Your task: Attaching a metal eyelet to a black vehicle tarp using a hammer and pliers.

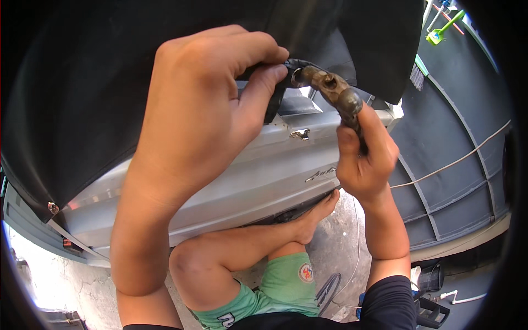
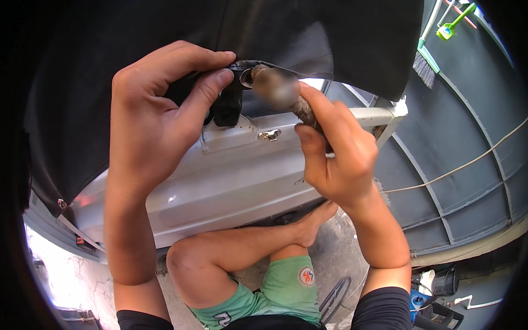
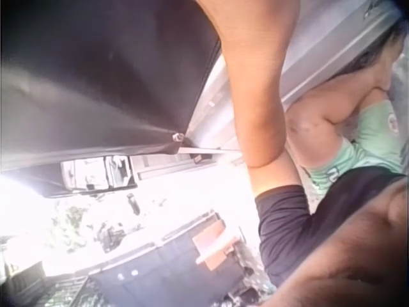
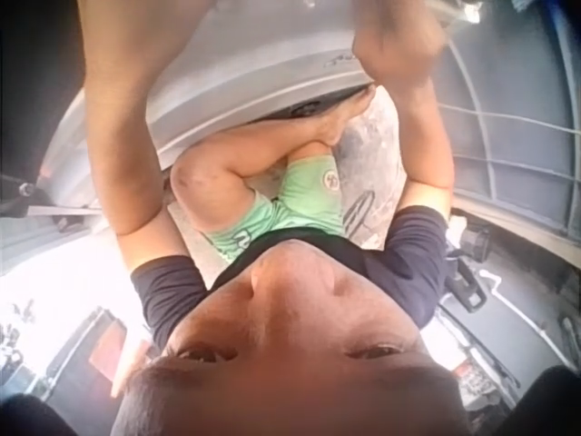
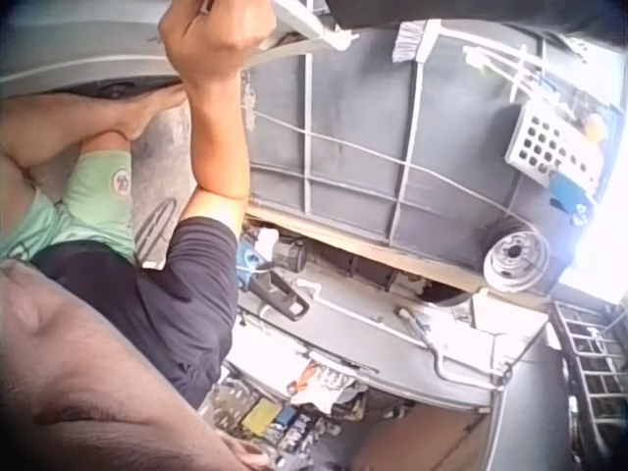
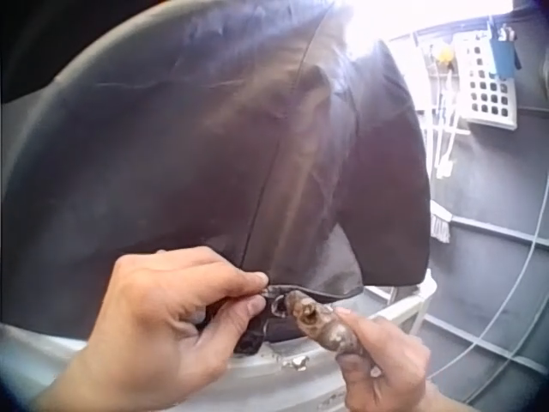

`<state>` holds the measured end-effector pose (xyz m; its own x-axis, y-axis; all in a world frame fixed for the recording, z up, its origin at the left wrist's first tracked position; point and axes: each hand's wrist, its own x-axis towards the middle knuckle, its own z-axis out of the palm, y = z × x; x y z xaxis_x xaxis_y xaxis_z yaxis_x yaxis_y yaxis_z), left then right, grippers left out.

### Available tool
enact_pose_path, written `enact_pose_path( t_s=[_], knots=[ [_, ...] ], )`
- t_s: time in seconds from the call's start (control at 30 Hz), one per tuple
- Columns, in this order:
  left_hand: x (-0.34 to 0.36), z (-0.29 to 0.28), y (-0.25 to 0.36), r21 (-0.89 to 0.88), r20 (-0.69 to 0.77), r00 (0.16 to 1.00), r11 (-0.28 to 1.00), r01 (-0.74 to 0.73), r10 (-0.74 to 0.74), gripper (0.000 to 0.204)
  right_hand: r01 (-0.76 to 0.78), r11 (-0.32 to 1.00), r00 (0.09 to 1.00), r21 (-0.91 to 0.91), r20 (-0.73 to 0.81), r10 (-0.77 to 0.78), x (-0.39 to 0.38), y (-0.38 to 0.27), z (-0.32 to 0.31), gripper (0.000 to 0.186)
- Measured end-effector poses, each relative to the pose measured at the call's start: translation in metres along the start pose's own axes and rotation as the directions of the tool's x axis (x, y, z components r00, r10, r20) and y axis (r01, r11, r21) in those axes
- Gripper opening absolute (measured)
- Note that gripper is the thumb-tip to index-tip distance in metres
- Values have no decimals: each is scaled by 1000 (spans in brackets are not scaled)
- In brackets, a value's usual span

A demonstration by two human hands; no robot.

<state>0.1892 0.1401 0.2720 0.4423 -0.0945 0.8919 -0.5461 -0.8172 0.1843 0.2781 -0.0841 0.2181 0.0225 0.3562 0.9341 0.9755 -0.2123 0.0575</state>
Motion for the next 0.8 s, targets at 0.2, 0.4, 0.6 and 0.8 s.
enact_pose_path(
  t_s=[0.2,0.4,0.6,0.8],
  knots=[
    [29,-8,37,174,112,917,916,361,-382,14,-121,993,992,-14,24,121,-2,-9,11,33],
    [5,5,11,-232,-75,992,969,83,-103,14,-97,988,989,117,-103,109,-4,-12,8,27],
    [14,-11,12,-24,97,983,987,160,-157,15,-156,985,973,73,-160,166,-10,-21,7,31],
    [14,-3,9,-109,86,982,978,179,-170,16,-72,996,997,-49,-10,71,5,-10,13,31]
  ],
)
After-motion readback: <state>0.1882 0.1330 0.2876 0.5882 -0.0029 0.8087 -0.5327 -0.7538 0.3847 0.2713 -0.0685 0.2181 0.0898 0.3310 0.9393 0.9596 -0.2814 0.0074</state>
